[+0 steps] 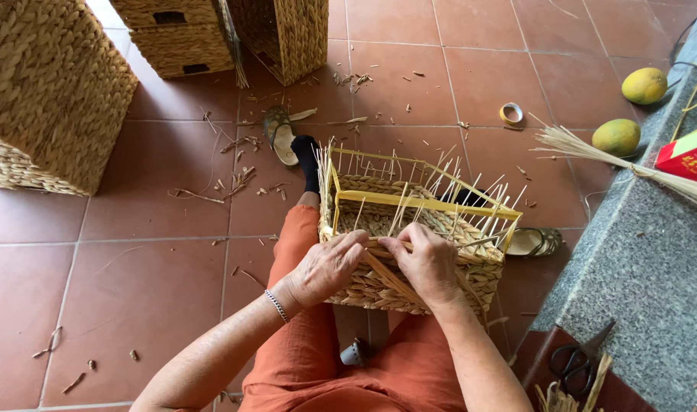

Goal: The person sits on the floor weaving a water hyacinth basket on their lap. They wrap and weave flat plant fiber strands around a yellow frame with upright stakes, pulling strands tight and tucking ends to build up the basket rim and sides.

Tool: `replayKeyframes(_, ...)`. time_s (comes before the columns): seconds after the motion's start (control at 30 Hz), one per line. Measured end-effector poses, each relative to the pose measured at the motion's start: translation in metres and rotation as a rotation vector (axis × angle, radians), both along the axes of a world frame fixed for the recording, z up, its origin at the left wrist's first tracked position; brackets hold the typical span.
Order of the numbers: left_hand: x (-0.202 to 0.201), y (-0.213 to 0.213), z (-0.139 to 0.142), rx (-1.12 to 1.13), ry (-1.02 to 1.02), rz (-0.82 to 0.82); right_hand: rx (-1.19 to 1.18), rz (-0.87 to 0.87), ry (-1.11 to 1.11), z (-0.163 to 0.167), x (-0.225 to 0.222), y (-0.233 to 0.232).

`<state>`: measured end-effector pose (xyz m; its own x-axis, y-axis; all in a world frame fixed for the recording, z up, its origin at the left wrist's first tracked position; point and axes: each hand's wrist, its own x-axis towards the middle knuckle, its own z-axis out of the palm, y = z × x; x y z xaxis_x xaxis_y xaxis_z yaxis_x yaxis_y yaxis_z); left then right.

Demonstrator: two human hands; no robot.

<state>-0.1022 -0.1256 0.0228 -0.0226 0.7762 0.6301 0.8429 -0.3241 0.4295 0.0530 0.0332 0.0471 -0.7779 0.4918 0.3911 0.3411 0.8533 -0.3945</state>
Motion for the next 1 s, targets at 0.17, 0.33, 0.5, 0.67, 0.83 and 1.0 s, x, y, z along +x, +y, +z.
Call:
replayKeyframes(0.17, -0.002, 0.013, -0.012, -0.316, -0.254, 0.114, 0.048, 0.042, -0.027, -0.020, 0.014, -0.003)
replayKeyframes(0.33, -0.018, 0.054, -0.003, -0.295, -0.224, 0.115, 0.014, 0.012, -0.083, -0.020, 0.046, 0.001)
replayKeyframes(0.5, -0.025, 0.093, 0.025, -0.991, -0.244, 0.099, -0.032, -0.089, -0.144, 0.000, 0.088, 0.027)
replayKeyframes(0.67, -0.026, 0.096, 0.025, -0.856, -0.122, 0.092, -0.049, -0.394, -0.343, 0.027, 0.117, 0.041)
replayKeyframes(0.83, -0.022, 0.089, 0.010, -0.563, 0.075, 0.129, 0.406, -0.146, -0.039, 0.022, 0.108, 0.013)
replayKeyframes(1.0, -0.021, 0.082, 0.015, -0.451, 0.421, 0.178, 0.177, 0.125, 0.023, -0.011, 0.078, -0.019)
